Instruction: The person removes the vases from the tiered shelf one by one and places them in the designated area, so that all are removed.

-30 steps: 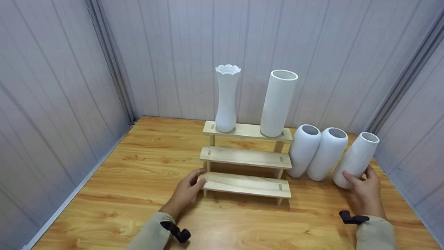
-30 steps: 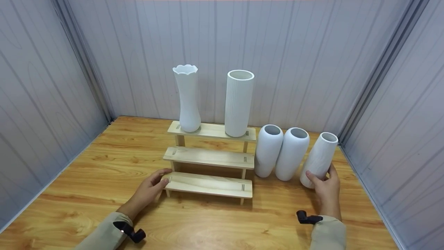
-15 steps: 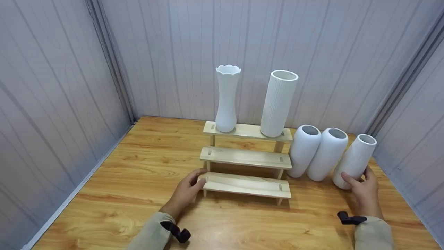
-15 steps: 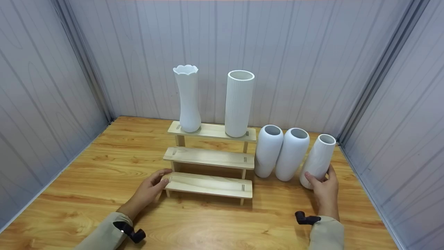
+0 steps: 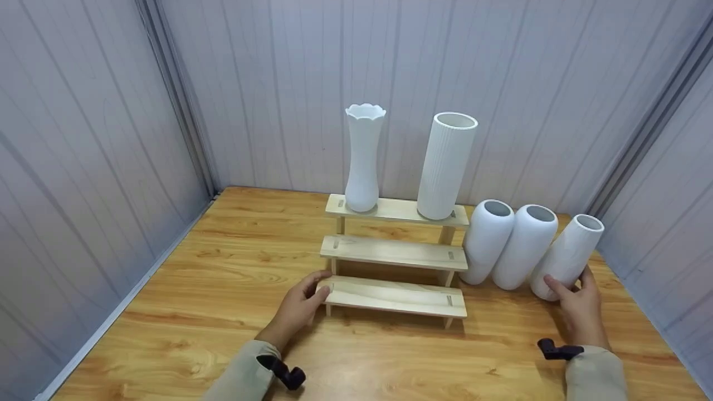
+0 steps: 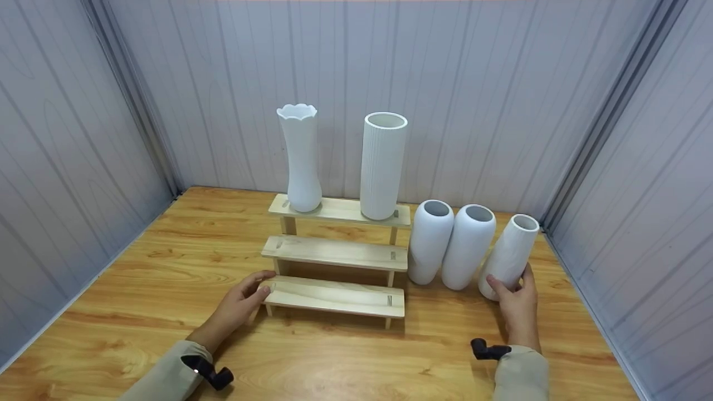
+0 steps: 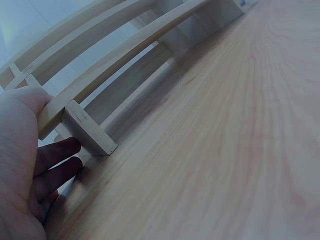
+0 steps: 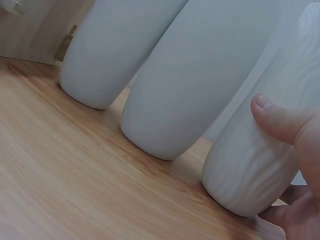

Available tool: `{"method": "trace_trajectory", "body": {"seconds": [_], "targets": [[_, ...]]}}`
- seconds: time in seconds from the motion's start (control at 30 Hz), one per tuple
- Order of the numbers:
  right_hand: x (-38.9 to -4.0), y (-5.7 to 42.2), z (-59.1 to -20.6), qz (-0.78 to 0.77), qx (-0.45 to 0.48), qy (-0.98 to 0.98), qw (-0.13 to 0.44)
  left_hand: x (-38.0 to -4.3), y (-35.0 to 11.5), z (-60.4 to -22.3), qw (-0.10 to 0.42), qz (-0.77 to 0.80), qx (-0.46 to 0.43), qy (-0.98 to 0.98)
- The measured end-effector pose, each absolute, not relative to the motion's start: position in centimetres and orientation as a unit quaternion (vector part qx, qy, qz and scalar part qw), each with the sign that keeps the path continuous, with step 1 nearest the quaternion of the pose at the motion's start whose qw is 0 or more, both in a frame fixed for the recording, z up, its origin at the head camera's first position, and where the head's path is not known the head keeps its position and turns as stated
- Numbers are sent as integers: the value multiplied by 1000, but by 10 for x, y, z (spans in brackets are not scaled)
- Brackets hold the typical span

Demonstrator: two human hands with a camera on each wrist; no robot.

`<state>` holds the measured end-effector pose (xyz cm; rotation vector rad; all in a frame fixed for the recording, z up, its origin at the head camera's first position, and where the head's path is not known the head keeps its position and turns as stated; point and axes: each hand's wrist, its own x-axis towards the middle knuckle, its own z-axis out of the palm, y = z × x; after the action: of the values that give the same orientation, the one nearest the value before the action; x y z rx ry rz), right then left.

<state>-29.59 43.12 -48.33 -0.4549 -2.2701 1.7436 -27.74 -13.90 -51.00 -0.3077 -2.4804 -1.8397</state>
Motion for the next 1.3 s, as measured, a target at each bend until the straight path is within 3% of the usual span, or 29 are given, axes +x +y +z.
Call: {"method": "trace_trajectory", "body": {"seconds": [0.6, 1.3], "targets": [[-304, 425, -492, 583, -86, -793, 152, -278, -137, -510, 38, -593, -99, -798], [-309, 421, -488, 598, -135, -775, 151, -278, -137, -508, 39, -578, -100, -809]]}}
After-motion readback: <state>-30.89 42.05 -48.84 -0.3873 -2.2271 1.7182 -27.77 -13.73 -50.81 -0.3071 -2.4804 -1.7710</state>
